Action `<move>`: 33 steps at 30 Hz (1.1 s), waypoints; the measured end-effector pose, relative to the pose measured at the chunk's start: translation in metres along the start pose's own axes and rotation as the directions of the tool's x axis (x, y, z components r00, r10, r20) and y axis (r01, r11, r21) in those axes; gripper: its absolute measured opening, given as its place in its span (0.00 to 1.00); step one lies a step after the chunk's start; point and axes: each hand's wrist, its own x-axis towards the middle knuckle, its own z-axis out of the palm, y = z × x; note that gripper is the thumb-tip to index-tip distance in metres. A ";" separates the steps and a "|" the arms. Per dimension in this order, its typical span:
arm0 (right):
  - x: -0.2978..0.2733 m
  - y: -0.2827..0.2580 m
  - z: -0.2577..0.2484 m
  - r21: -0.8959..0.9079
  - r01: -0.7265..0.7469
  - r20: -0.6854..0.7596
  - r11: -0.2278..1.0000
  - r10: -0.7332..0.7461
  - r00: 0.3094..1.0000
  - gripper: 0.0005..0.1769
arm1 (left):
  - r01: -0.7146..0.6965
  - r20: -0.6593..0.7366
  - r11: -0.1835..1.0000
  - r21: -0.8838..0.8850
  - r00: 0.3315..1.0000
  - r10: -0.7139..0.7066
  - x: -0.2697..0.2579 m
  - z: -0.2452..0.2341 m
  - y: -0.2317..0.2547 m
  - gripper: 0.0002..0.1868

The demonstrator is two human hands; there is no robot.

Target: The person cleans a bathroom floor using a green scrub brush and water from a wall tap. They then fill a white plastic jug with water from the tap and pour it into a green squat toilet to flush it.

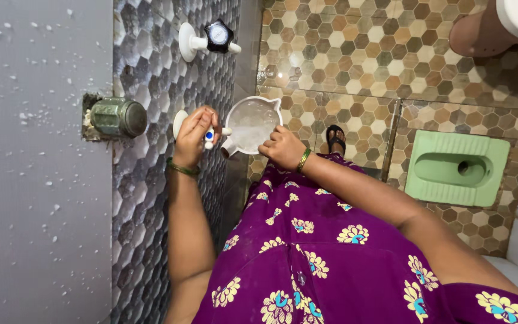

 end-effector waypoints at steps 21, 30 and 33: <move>0.003 0.007 -0.006 0.008 0.083 -0.041 0.997 -0.083 0.996 0.04 | -0.361 -0.438 0.925 0.116 0.818 0.374 -0.025 0.029 -0.040 0.13; 0.005 0.006 -0.007 -0.009 0.131 -0.107 0.991 -0.131 0.986 0.04 | 0.027 -0.067 0.999 -0.033 0.997 -0.029 0.005 -0.011 -0.011 0.18; 0.005 0.007 -0.004 0.015 0.163 -0.173 0.987 -0.158 0.972 0.06 | -0.250 -0.355 0.950 0.188 0.885 0.303 -0.014 0.025 -0.020 0.17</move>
